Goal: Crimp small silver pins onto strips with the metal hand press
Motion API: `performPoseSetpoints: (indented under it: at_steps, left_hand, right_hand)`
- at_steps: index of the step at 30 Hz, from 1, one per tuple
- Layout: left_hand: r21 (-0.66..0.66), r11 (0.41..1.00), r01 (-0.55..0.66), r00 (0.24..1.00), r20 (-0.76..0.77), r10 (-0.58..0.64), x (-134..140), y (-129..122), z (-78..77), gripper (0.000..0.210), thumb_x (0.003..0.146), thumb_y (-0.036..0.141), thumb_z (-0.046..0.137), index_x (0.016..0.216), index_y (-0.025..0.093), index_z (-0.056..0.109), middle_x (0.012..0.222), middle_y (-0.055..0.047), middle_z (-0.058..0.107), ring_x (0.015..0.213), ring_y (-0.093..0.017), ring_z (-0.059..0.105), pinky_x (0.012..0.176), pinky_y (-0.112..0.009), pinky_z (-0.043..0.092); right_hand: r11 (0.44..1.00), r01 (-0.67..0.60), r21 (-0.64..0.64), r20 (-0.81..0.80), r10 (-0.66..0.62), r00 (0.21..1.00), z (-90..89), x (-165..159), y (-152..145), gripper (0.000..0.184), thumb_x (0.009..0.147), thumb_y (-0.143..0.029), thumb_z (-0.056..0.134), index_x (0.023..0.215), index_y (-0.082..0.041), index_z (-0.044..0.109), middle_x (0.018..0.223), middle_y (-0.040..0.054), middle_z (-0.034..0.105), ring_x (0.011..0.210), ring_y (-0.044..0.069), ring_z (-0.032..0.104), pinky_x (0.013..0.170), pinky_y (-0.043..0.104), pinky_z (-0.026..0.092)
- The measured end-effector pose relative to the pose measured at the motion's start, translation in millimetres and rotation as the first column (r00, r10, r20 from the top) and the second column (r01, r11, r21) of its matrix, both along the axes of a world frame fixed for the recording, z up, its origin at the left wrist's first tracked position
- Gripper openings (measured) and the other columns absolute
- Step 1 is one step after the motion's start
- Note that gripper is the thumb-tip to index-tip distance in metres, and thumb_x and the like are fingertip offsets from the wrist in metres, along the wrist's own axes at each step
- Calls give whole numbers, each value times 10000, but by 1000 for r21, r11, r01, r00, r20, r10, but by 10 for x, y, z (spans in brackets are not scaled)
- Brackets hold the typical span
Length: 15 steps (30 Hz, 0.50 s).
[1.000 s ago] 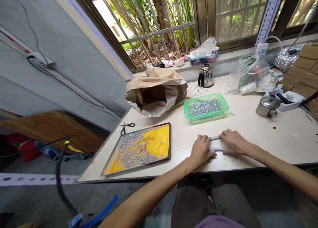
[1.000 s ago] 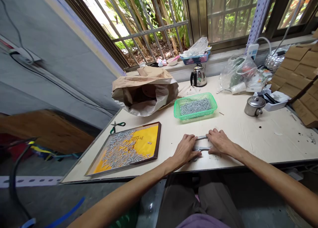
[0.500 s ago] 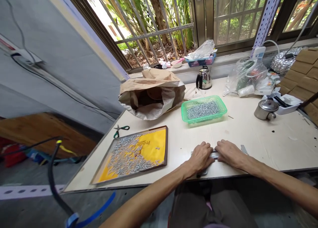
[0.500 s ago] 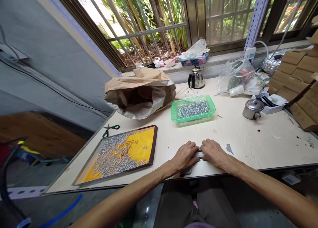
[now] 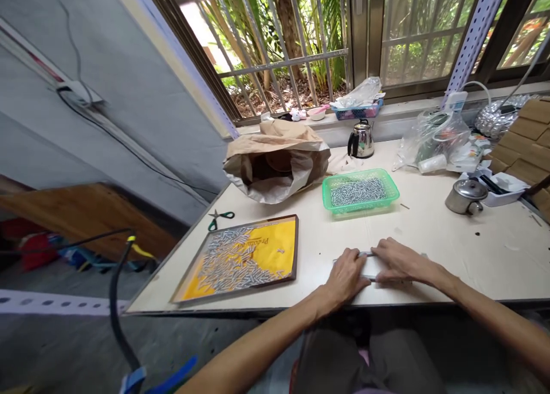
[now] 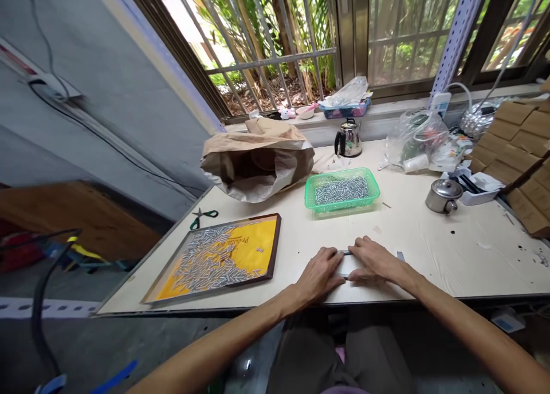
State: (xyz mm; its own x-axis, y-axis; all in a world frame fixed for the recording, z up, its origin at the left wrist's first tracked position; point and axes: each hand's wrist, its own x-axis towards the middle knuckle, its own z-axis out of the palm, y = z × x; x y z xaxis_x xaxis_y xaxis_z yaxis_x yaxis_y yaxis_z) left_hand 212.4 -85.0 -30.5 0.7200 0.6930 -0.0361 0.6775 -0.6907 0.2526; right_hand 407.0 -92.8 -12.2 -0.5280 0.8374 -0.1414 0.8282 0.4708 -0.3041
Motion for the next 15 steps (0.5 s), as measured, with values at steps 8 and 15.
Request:
performPoseSetpoints:
  at_steps: [8,15]
  left_hand:
    - [80,991,104,976,185,-117,72,-443,-300,162,944,189,388,960,158,547,921,-78,594,903,-213,549,838,-354,487]
    - [57,995,84,920,379,-100,42,-604,-383,377,901,353,485,1224,162,515,1157,-153,583,1166,-305,490,977,-512,419]
  right_hand:
    - [980,130,154,100,-146,984,-13,-99,353,172,878,-164,496,813,-175,655,876,74,635,829,201,553,744,314,397]
    - [975,-163,149,2,165,986,56,-550,235,212,889,-180,504,1005,-238,672,1018,66,607,895,199,501,760,312,378]
